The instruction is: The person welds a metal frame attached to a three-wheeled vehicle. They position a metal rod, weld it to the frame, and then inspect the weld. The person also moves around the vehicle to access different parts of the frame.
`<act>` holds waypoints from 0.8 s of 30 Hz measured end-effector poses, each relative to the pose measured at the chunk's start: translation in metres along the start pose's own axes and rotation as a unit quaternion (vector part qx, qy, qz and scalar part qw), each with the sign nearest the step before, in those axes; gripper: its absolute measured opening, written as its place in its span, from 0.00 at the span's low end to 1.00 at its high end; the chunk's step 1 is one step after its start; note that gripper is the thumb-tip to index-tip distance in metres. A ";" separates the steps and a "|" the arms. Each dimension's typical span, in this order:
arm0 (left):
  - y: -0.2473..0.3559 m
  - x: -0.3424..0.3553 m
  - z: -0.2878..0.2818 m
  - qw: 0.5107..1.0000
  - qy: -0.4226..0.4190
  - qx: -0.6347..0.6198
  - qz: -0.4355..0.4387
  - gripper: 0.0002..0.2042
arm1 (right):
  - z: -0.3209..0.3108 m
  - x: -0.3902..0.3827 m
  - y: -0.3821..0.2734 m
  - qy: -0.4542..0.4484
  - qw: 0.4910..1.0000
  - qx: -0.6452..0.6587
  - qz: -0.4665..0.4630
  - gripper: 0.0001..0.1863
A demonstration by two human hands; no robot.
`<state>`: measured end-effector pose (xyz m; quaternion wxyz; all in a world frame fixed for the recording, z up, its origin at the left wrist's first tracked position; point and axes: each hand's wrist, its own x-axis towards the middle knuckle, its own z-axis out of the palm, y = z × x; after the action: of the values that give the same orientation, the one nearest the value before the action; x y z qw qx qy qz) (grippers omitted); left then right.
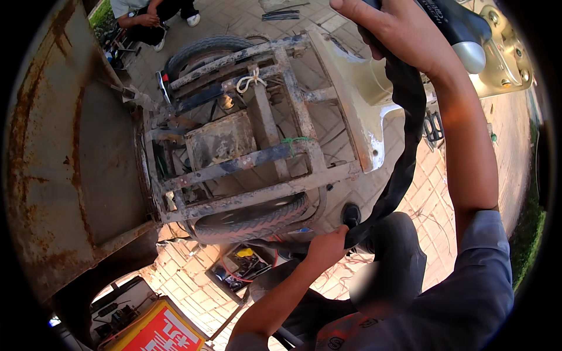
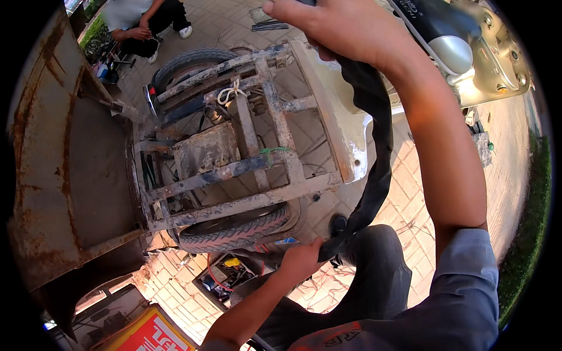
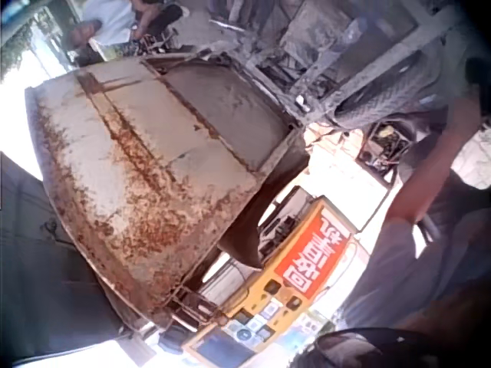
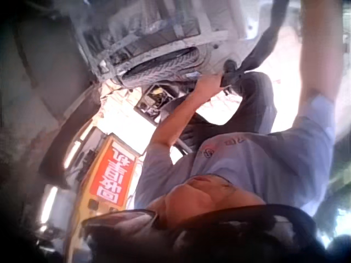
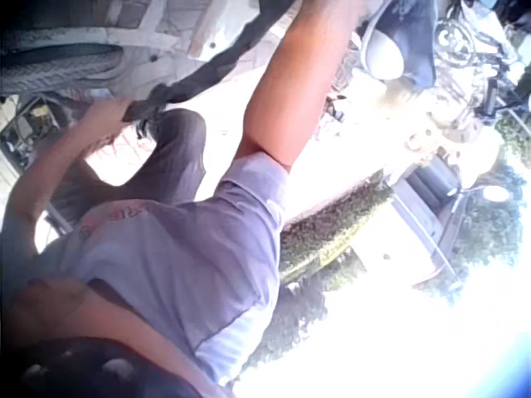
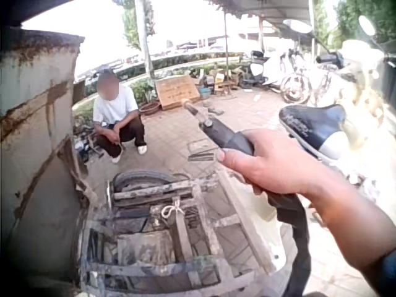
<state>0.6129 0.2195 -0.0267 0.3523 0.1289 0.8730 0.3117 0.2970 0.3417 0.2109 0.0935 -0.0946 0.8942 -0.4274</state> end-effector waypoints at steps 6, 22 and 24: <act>-0.032 0.077 0.043 0.992 0.069 -0.108 0.019 0.29 | 0.085 0.045 0.012 0.057 0.971 -0.102 -0.206 0.29; -0.101 0.090 0.065 0.971 0.153 -0.179 0.037 0.18 | 0.288 0.089 0.013 0.023 0.960 -0.170 -0.219 0.14; -0.140 0.114 0.096 0.965 0.044 -0.252 0.056 0.33 | 0.308 0.072 0.027 -0.002 0.957 -0.179 -0.229 0.17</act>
<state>0.5966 0.2058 -0.2301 0.3166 0.0709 0.7725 0.5459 0.3015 0.1099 -0.0067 -0.0238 -0.3128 0.9103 -0.2700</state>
